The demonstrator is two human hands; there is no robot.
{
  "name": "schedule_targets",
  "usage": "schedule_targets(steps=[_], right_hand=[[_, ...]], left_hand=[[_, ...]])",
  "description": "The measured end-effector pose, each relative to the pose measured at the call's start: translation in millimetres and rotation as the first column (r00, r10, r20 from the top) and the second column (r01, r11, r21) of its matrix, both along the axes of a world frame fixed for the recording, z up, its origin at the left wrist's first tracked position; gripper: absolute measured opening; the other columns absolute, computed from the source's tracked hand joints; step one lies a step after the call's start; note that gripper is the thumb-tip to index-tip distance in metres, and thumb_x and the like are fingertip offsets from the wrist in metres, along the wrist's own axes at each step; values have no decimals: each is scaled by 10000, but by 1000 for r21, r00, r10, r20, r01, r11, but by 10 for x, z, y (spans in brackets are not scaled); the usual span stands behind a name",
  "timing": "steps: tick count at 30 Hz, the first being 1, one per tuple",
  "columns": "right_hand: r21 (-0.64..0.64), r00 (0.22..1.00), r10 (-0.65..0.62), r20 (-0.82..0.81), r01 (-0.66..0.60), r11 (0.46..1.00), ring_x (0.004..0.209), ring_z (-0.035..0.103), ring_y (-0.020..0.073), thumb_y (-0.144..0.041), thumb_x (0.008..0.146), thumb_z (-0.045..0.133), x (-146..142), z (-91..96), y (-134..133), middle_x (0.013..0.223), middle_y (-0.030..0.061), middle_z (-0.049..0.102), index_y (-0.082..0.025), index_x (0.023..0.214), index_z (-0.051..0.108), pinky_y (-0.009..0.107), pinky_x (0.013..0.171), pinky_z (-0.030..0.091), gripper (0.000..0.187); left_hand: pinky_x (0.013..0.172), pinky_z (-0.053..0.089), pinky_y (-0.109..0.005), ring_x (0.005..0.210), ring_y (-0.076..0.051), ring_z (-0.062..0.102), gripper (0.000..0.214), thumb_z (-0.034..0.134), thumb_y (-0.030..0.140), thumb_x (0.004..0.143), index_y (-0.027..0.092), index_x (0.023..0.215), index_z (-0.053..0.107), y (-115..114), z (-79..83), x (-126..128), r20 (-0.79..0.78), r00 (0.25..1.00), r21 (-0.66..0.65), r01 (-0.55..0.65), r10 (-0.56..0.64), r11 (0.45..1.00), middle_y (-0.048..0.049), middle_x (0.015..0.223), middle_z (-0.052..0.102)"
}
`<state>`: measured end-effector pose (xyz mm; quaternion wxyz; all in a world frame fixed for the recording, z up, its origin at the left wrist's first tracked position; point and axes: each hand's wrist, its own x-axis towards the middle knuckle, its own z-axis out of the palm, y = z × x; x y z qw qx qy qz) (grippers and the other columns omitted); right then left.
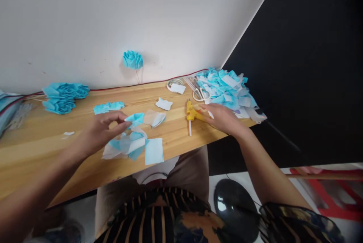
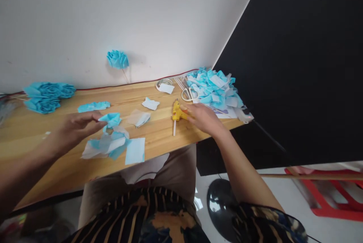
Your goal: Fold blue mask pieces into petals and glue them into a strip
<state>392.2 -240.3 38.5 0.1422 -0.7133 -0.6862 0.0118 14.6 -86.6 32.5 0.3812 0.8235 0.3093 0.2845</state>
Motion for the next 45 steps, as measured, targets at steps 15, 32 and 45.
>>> schedule_targets(steps=[15, 32, 45], right_hand=[[-13, 801, -239, -549, 277, 961, 522, 584, 172, -421, 853, 648, 117, 216, 417, 866, 195, 750, -237, 943, 751, 368, 469, 414, 230], [-290, 516, -53, -855, -392, 873, 475, 484, 77, -684, 851, 615, -1095, -219, 2171, 783, 21, 674, -190, 941, 625, 233, 398, 346, 502], [-307, 538, -3, -843, -477, 824, 514, 501, 84, -661, 846, 629, -1194, -236, 2290, 707, 23, 619, -170, 742, 633, 216, 398, 363, 502]], left_hand=[[715, 529, -226, 790, -160, 697, 135, 626, 290, 923, 222, 846, 714, 76, -11, -451, -107, 991, -23, 76, -78, 997, -19, 887, 748], [1012, 540, -347, 1166, -206, 659, 213, 571, 97, 930, 199, 1085, 678, 466, -241, -575, -105, 993, 213, 68, -46, 975, -84, 1213, 699], [982, 546, -338, 1148, -205, 658, 185, 558, 117, 936, 196, 1055, 675, 478, -296, -629, -73, 997, 136, 35, -25, 990, -84, 1190, 700]])
